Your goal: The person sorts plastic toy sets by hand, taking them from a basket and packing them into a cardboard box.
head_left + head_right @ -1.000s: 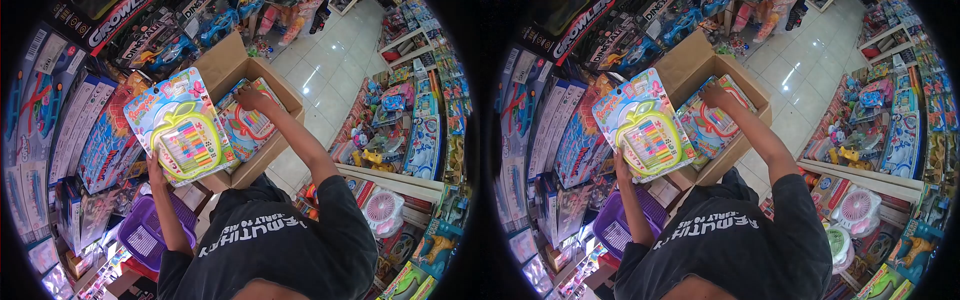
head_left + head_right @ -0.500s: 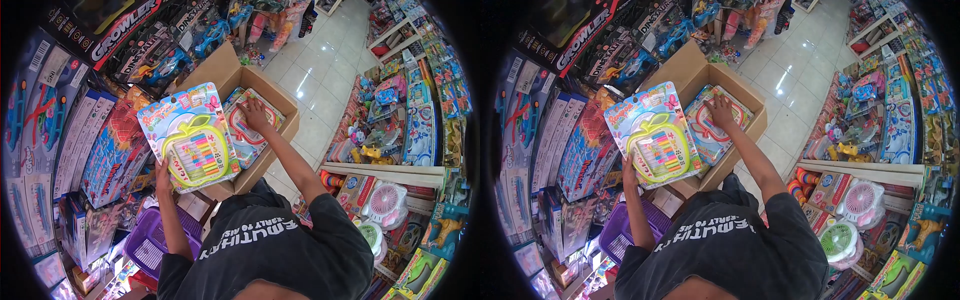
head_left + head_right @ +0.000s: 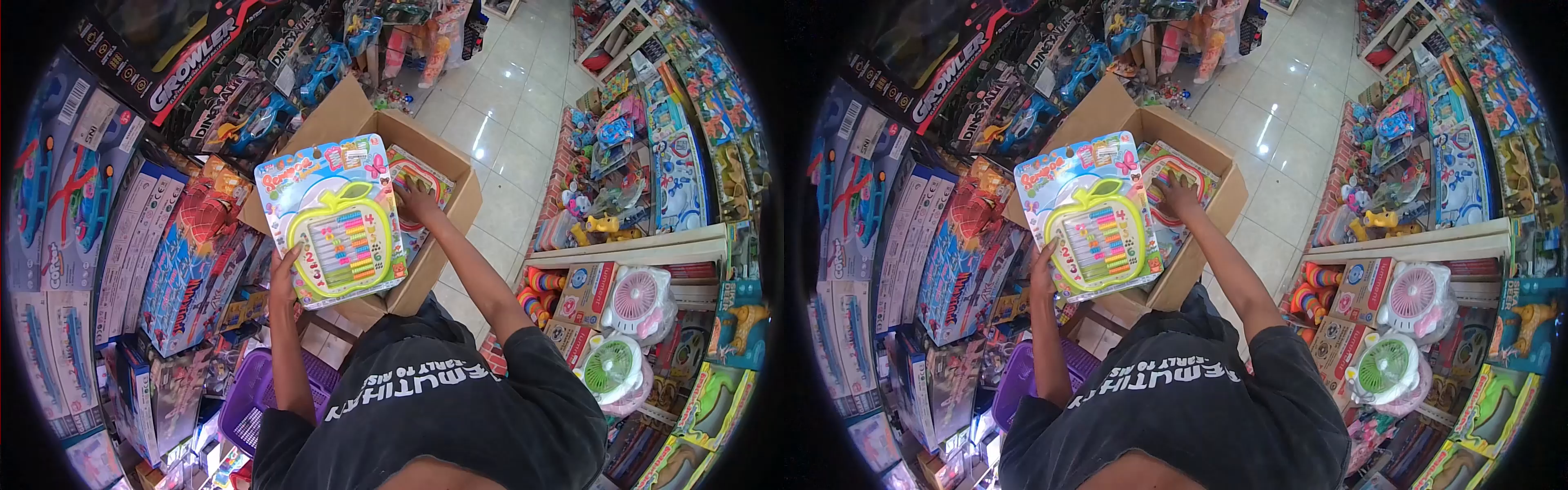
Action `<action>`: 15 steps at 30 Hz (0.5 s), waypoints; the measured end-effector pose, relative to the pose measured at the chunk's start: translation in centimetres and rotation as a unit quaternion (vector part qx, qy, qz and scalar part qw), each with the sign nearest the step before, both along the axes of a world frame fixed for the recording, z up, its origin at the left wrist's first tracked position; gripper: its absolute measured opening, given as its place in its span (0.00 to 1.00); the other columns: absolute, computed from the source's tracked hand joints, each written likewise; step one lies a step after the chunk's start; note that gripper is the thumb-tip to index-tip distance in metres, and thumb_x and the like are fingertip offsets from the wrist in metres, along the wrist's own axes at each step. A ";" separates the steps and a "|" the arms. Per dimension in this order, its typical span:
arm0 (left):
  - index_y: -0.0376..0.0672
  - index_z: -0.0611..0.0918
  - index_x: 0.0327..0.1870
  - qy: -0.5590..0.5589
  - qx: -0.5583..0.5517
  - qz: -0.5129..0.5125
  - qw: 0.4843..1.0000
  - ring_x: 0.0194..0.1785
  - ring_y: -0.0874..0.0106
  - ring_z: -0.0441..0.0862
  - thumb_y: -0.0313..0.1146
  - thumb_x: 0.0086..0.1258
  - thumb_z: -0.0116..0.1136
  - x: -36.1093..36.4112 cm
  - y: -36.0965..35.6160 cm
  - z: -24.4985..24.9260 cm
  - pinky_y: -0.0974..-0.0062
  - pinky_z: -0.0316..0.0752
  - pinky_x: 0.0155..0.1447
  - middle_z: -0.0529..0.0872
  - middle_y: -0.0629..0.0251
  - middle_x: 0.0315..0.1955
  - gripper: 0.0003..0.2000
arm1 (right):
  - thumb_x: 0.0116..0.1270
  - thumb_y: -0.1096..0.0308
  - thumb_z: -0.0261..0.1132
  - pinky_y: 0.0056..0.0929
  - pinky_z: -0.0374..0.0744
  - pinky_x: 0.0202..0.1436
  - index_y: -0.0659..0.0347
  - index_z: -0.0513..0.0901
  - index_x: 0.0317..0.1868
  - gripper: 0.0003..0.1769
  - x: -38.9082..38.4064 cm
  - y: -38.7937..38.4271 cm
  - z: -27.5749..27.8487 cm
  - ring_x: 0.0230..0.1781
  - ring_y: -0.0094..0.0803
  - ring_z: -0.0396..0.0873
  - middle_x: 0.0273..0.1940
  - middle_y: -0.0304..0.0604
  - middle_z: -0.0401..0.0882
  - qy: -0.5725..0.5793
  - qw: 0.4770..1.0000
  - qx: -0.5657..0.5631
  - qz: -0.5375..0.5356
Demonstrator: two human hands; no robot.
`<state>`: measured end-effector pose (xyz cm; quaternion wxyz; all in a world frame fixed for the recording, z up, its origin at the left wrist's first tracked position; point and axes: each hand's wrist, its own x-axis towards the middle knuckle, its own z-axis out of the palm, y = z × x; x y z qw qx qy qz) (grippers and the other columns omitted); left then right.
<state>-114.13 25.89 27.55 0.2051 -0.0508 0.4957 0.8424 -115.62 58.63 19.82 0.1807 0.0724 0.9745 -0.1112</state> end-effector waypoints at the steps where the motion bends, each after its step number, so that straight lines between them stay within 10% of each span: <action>1: 0.39 0.70 0.52 0.002 -0.013 0.002 1.000 0.39 0.73 0.81 0.30 0.64 0.54 0.0 0.3 0.1 0.76 0.79 0.43 0.80 0.62 0.40 0.16 | 0.59 0.48 0.60 0.55 0.62 0.62 0.41 0.57 0.66 0.36 0.4 0.0 -0.3 0.67 0.53 0.54 0.69 0.48 0.50 0.042 0.999 -0.003 -0.003; 3: 0.39 0.69 0.53 0.021 -0.004 0.001 1.000 0.40 0.73 0.81 0.30 0.64 0.54 0.0 1.4 0.4 0.75 0.79 0.43 0.80 0.61 0.41 0.17 | 0.60 0.52 0.60 0.51 0.65 0.61 0.47 0.61 0.65 0.33 1.1 0.4 -0.2 0.65 0.51 0.59 0.67 0.49 0.55 0.087 0.996 -0.008 -0.007; 6: 0.38 0.70 0.54 0.000 0.056 -0.015 0.998 0.44 0.73 0.80 0.26 0.64 0.54 0.2 2.7 0.5 0.74 0.76 0.48 0.79 0.61 0.44 0.17 | 0.67 0.55 0.53 0.32 0.74 0.49 0.60 0.71 0.55 0.22 4.0 1.0 2.9 0.46 0.39 0.78 0.45 0.48 0.78 0.154 0.893 -0.407 -0.120; 7: 0.38 0.70 0.54 0.002 0.058 -0.021 0.998 0.44 0.73 0.80 0.26 0.64 0.54 0.3 3.6 1.0 0.74 0.76 0.48 0.79 0.61 0.44 0.17 | 0.67 0.55 0.53 0.32 0.74 0.49 0.60 0.71 0.55 0.22 5.3 1.1 4.2 0.46 0.39 0.78 0.45 0.48 0.78 0.158 0.893 -0.404 -0.124; 9: 0.38 0.69 0.55 0.038 0.077 0.006 0.996 0.46 0.73 0.79 0.26 0.64 0.54 0.6 5.3 1.9 0.75 0.75 0.50 0.79 0.62 0.45 0.18 | 0.71 0.55 0.48 0.29 0.73 0.50 0.59 0.70 0.55 0.20 8.0 1.3 6.2 0.49 0.30 0.74 0.49 0.45 0.75 0.133 0.722 -0.623 -0.271; 15: 0.38 0.66 0.58 0.043 0.146 -0.035 0.988 0.53 0.70 0.74 0.19 0.61 0.50 0.2 9.5 2.6 0.70 0.69 0.58 0.76 0.60 0.50 0.21 | 0.70 0.54 0.49 0.31 0.74 0.51 0.58 0.61 0.60 0.24 12.8 -0.6 7.1 0.47 0.31 0.75 0.53 0.43 0.70 0.124 0.586 -0.737 -0.314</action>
